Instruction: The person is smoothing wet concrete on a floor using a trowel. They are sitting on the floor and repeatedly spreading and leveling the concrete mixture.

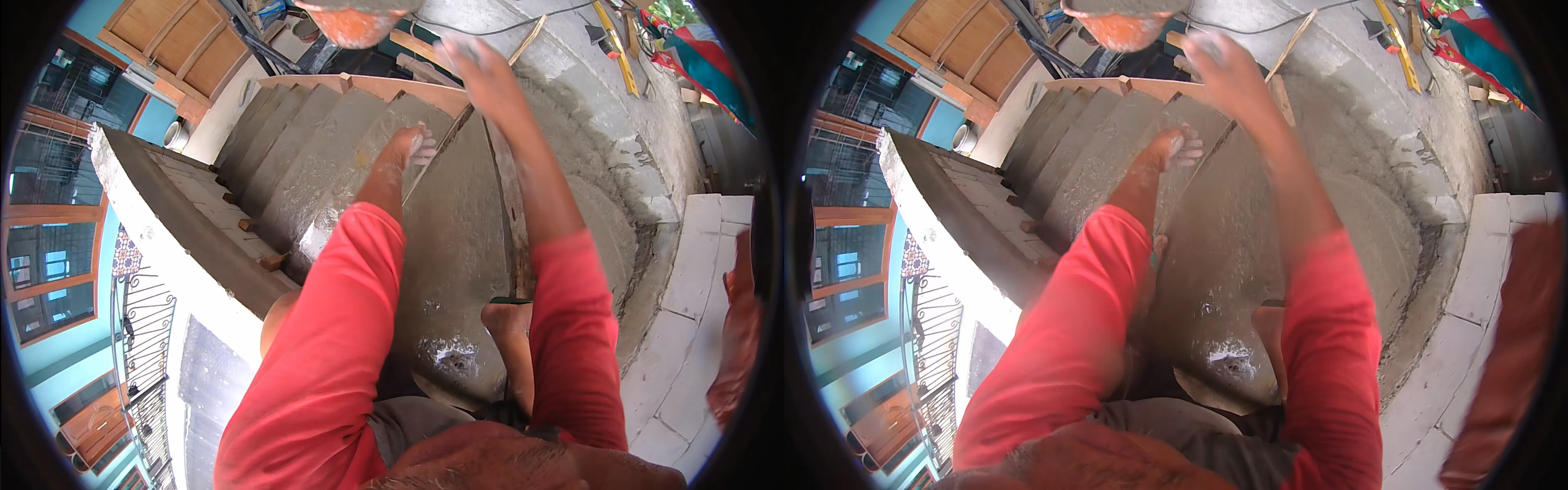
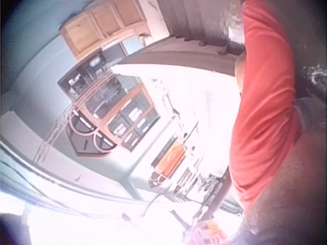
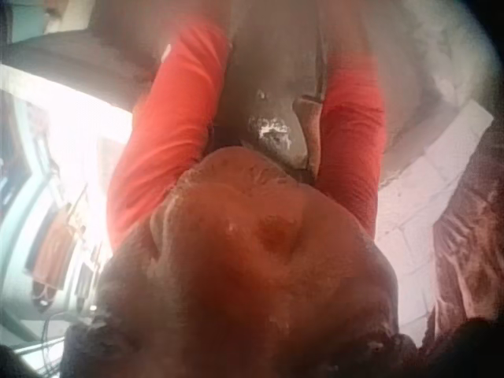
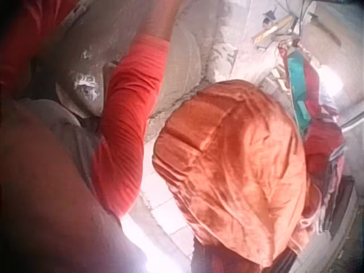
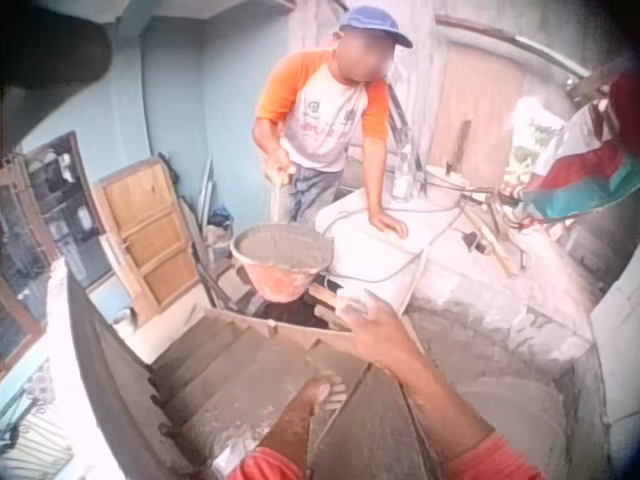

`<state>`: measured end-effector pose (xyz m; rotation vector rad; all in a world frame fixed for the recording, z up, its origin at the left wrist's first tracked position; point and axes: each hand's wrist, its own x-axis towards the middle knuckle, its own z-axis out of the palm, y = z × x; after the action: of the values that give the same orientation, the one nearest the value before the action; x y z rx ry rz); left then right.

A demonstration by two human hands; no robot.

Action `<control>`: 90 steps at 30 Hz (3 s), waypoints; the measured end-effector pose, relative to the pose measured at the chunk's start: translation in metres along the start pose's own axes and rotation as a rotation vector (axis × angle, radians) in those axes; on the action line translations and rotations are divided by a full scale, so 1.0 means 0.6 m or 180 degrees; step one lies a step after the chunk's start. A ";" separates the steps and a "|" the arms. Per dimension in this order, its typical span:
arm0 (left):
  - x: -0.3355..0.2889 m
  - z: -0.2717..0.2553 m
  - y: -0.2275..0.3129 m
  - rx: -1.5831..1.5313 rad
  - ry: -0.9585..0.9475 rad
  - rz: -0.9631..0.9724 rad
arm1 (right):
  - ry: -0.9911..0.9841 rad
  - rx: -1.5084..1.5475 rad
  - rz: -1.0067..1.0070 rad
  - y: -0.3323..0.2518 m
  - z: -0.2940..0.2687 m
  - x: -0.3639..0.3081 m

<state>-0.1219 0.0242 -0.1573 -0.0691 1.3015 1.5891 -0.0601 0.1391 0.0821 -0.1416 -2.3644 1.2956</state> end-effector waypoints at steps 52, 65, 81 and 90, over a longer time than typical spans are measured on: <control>-0.131 0.789 0.023 0.2238 -0.1781 0.2627 | 0.4586 0.1237 0.0535 0.187 -0.590 -0.507; -0.133 0.905 -0.070 0.3025 -0.1661 0.2916 | 0.4133 0.1846 0.0165 0.218 -0.669 -0.593; -0.143 0.925 -0.009 0.3599 -0.1706 0.3664 | 0.4486 0.1918 0.0176 0.182 -0.576 -0.523; -0.086 0.705 0.089 0.2513 -0.1405 0.3174 | 0.3764 -0.0116 0.0407 0.094 -0.529 -0.459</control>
<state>0.0849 0.3134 0.0841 1.5272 1.5864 1.5596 0.3149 0.3365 0.0931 -0.8213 -1.3535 0.8201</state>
